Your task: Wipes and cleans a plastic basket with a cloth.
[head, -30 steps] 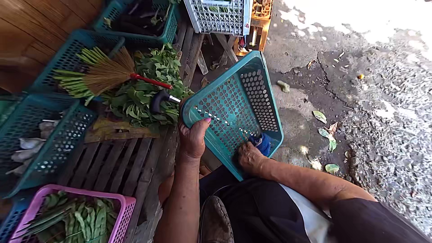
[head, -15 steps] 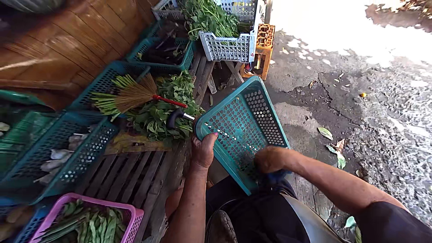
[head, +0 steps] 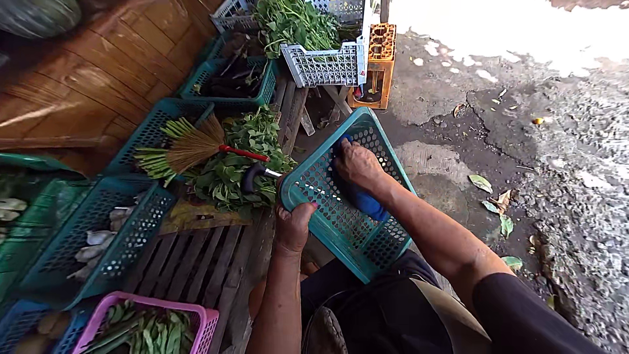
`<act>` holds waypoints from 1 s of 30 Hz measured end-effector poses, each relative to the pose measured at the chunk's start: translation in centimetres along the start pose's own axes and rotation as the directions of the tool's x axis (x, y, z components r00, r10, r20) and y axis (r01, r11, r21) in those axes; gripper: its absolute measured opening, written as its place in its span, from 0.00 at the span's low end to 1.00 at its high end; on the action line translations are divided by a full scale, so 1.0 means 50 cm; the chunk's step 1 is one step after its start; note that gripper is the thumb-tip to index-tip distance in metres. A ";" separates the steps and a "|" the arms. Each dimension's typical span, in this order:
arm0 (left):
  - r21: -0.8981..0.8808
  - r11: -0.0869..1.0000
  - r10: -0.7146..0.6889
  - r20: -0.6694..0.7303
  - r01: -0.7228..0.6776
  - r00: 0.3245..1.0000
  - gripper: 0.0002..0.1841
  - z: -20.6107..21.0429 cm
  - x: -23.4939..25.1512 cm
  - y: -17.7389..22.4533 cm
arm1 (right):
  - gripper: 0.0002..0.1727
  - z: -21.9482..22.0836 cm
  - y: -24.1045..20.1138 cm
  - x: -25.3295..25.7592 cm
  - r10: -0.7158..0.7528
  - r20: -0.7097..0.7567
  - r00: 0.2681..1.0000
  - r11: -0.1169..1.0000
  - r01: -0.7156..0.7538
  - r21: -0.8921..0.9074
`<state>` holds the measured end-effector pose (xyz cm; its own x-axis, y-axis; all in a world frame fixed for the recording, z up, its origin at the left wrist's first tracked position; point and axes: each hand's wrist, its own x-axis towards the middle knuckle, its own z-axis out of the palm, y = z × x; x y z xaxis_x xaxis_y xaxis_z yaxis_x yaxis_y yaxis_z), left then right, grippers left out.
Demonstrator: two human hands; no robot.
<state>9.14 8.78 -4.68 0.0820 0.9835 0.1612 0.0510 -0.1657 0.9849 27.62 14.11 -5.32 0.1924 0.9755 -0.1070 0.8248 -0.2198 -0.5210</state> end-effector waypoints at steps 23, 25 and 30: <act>0.096 0.995 -0.019 0.029 0.016 0.999 0.35 -0.024 0.011 -0.009 | 0.20 0.074 -0.070 -0.065 -0.338 -0.028 0.941 0.909 0.319 -0.269; 0.113 0.993 -0.027 0.041 0.022 0.999 0.37 -0.022 0.011 -0.007 | 0.21 0.058 -0.060 -0.039 -0.228 -0.001 0.974 0.936 0.219 -0.274; 0.092 0.996 -0.017 0.046 0.013 0.999 0.38 -0.016 0.008 -0.009 | 0.21 0.038 -0.061 -0.014 -0.103 0.000 0.995 0.960 0.099 -0.262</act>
<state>8.35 9.32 -4.98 0.1264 0.9819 0.1410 0.1437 -0.1588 0.9768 23.94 14.13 -5.27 0.1065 0.9929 -0.0534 0.9502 -0.1175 -0.2885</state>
